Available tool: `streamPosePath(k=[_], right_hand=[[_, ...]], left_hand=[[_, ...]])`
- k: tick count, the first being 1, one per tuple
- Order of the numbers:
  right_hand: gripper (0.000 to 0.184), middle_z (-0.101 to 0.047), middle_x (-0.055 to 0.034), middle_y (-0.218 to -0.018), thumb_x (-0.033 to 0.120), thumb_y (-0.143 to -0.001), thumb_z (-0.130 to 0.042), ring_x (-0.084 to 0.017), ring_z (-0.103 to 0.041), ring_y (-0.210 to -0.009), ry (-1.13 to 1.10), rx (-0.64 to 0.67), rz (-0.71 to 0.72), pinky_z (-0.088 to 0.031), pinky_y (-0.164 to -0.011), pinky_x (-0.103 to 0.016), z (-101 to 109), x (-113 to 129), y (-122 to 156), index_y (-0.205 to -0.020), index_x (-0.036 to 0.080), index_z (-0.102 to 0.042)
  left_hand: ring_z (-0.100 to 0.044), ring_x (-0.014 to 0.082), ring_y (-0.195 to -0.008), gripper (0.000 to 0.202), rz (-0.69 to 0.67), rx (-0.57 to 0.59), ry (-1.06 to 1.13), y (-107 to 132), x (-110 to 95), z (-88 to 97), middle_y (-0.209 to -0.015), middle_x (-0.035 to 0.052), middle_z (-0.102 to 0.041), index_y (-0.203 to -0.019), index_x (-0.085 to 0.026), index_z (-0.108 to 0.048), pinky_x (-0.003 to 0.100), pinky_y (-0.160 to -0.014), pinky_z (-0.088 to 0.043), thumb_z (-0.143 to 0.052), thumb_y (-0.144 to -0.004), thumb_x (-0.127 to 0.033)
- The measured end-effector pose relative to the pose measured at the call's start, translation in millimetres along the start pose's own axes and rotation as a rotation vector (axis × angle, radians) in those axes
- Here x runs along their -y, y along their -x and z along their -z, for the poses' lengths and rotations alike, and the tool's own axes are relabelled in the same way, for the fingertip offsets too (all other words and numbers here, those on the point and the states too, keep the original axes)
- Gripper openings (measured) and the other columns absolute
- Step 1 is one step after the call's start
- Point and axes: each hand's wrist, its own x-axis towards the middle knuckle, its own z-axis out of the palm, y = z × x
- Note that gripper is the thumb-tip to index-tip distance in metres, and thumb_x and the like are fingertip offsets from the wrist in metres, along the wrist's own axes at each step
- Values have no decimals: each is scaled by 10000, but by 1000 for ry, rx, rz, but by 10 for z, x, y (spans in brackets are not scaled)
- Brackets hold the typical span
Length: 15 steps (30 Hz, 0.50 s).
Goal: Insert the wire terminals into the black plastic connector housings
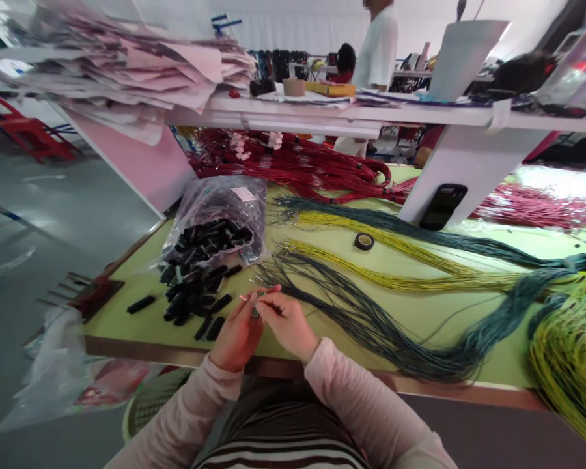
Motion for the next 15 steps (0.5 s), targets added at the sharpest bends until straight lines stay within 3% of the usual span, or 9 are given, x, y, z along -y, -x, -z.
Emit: streamPosePath(k=[4, 6, 9, 12, 15], right_hand=[[283, -433, 44, -545, 431, -802, -569, -67, -341, -496, -162, 8, -81, -300, -476, -205, 0, 6, 15, -726, 159, -592], [296, -419, 53, -528, 457, -768, -607, -56, -291, -458, -251, -8, -133, -251, -433, -205, -1, 5, 17, -734, 162, -594], [331, -387, 71, -490, 479, -702, -670, -42, -248, -417, -421, -15, -235, -182, -395, -203, 24, 4, 7, -746, 159, -595], [351, -293, 104, -435, 475, -675, -700, -31, -190, -383, -556, -30, -298, -126, -381, -201, 85, 14, 5, -773, 152, -603], [349, -270, 105, -437, 475, -725, -662, -32, -180, -390, -479, -37, -262, -106, -392, -208, 150, 31, 32, -810, 138, -632]], left_hand=[[-540, 102, -592, 324, -100, -46, -320, 29, 27, 88, -812, 47, -683, -973, -153, -681, 206, -515, -401, -598, -792, -409], [-468, 80, -506, 365, -69, -9, -323, 35, -9, 126, -702, 28, -650, -987, -142, -686, 197, -438, -332, -592, -790, -435], [-482, 77, -526, 315, 55, 77, -206, 50, -109, 150, -674, 35, -636, -928, -123, -707, 172, -419, -319, -666, -745, -376], [-543, 79, -572, 283, 195, 125, -128, 69, -216, 160, -728, 64, -663, -915, -112, -713, 146, -449, -386, -703, -719, -316], [-596, 97, -625, 284, 248, 134, -84, 81, -274, 167, -794, 84, -687, -952, -114, -704, 146, -510, -465, -695, -728, -288]])
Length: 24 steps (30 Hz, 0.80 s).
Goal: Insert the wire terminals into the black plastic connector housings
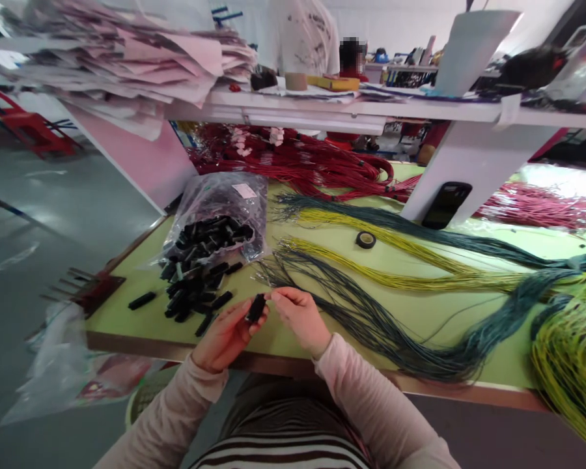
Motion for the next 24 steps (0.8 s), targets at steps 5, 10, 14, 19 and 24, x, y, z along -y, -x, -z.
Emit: streamPosePath(k=[5, 10, 14, 19, 24], right_hand=[[391, -265, 84, -492, 491, -833, -530, -43, -200, -438, 261, 68, 95, -136, -420, -215, 72, 28, 72, -888, 124, -655], [380, -271, 90, -468, 478, -825, -541, -47, -223, -429, 335, 72, 98, -160, -413, -207, 122, 9, 98, -932, 129, -644], [313, -429, 66, -506, 452, -788, -587, -38, -300, -407, 292, 22, 80, -212, -392, -186, 112, -15, 110, -837, 145, -623], [288, -534, 25, -580, 424, -756, -624, -34, -329, -415, 247, 7, 37, -232, -381, -184, 75, -38, 104, -717, 138, -618], [282, -475, 38, -528, 413, -767, -621, -43, -300, -441, 302, -32, 70, -205, -399, -196, 79, -83, 81, -696, 140, -633]], left_hand=[[-641, 128, -690, 268, -20, -10, 18, 16, -7, 1, -839, 97, -701, -989, -118, -675, 164, -564, -513, -670, -742, -222], [-653, 162, -825, 395, -108, 36, -19, 19, -16, 38, -907, 59, -698, -1109, -195, -611, 298, -794, -515, -685, -723, -161], [-631, 138, -885, 255, -262, -72, 6, -28, -17, 42, -929, 44, -700, -897, -181, -654, 238, -813, -473, -721, -659, -116], [-636, 109, -796, 194, -186, -175, 91, -56, 84, -21, -880, 22, -709, -730, -159, -635, 180, -694, -486, -759, -593, -99], [-640, 126, -737, 264, -109, -123, 16, -27, 201, -37, -778, 23, -703, -845, -147, -678, 240, -723, -508, -782, -602, -155]])
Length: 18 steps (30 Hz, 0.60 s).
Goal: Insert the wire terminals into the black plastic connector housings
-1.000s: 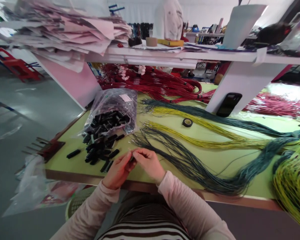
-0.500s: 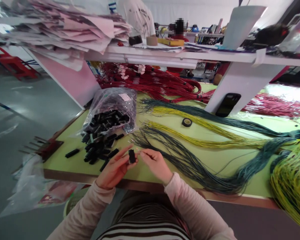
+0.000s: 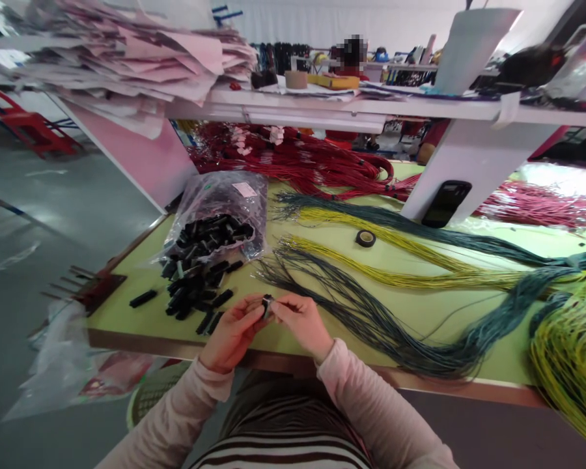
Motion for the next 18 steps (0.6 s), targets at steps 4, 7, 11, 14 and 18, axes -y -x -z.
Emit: streamPosePath(k=[4, 7, 11, 14, 18], right_hand=[[267, -462, 38, -530, 402, -785, -604, -61, -346, -479, 99, -4, 70, -264, -442, -201, 36, 45, 5, -716, 147, -641], [246, -468, 38, -533, 384, -787, -597, -70, -372, -485, 206, 4, 112, -299, -466, -206, 71, 143, 37, -729, 148, -637], [196, -533, 6, -588, 314, -778, -600, -90, -433, -527, 393, 2, 201, -334, -503, -218, 73, 265, 100, -676, 150, -634], [150, -554, -10, -637, 244, -784, -586, -99, -457, -556, 498, 6, 299, -345, -521, -221, 41, 307, 133, -672, 159, -639], [128, -544, -3, -628, 189, -780, -569, -93, -455, -549, 551, 18, 339, -342, -510, -210, 1, 307, 143, -668, 161, -625]], left_hand=[[-601, 87, -628, 333, 10, 1, -85, 10, -14, 35, -734, 33, -695, -923, -127, -698, 154, -535, -460, -787, -610, -196], [-625, 109, -671, 333, 11, -41, -55, 22, -86, 55, -766, 31, -692, -916, -146, -705, 177, -553, -500, -793, -601, -211], [-644, 123, -670, 341, 35, -5, -33, 50, -165, 57, -778, 30, -695, -938, -164, -702, 194, -561, -532, -786, -610, -199], [-641, 108, -633, 336, 41, -4, -5, 57, -174, 44, -767, 30, -702, -921, -161, -707, 167, -542, -527, -793, -597, -189], [-637, 99, -611, 336, 47, -13, 10, 57, -168, 24, -744, 38, -705, -901, -146, -710, 150, -534, -521, -803, -581, -190]])
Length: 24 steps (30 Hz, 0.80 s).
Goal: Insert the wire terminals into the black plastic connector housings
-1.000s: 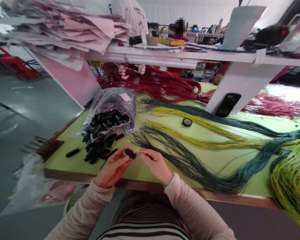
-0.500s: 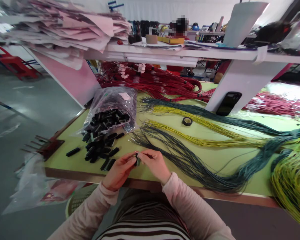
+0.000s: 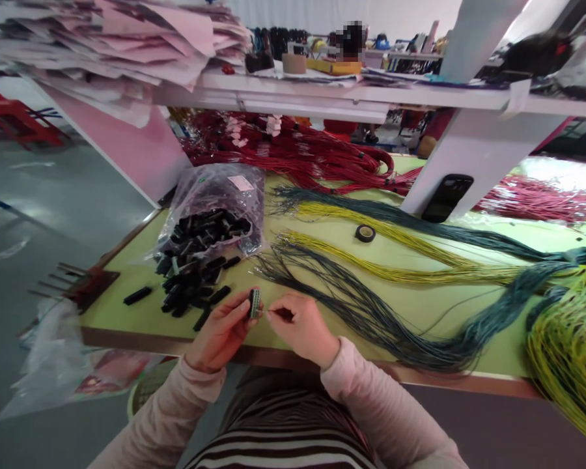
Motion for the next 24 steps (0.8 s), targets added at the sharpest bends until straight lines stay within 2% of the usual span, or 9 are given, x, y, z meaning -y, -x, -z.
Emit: streamPosePath(k=[6, 13, 18, 21, 24], right_hand=[[125, -540, 3, -625, 171, -775, -553, -91, -460, -554, 52, 30, -12, -345, -519, -205, -25, -13, -12, -670, 163, -620], [134, -543, -3, -643, 142, -779, -531, -95, -476, -586, 117, 45, 8, -360, -554, -205, -20, 7, -4, -674, 155, -614], [128, -519, 12, -634, 144, -791, -532, -82, -450, -566, 89, 76, 34, -356, -541, -190, -21, -20, -17, -692, 155, -612], [124, -518, 12, -640, 139, -798, -530, -82, -453, -570, 72, 92, 57, -361, -540, -187, -28, -24, -36, -705, 156, -610], [136, -526, -1, -664, 135, -815, -510, -90, -467, -586, 93, 94, 118, -372, -548, -192, -32, -5, -50, -722, 155, -607]], left_hand=[[-618, 93, -620, 322, -50, -17, -30, -6, 23, 4, -776, 31, -691, -894, -153, -718, 168, -543, -523, -799, -585, -197], [-604, 113, -656, 301, -268, -48, -195, 8, 69, 29, -748, 15, -671, -911, -187, -716, 211, -571, -530, -773, -616, -210], [-605, 117, -641, 304, -370, -38, -327, 15, 97, 64, -767, 14, -687, -936, -198, -708, 242, -607, -540, -753, -636, -215], [-612, 121, -637, 319, -386, -38, -387, 13, 104, 71, -776, 18, -692, -952, -193, -705, 258, -628, -551, -749, -637, -212], [-612, 119, -636, 308, -353, -68, -303, 11, 101, 45, -753, 12, -683, -924, -191, -711, 244, -586, -557, -761, -621, -221]])
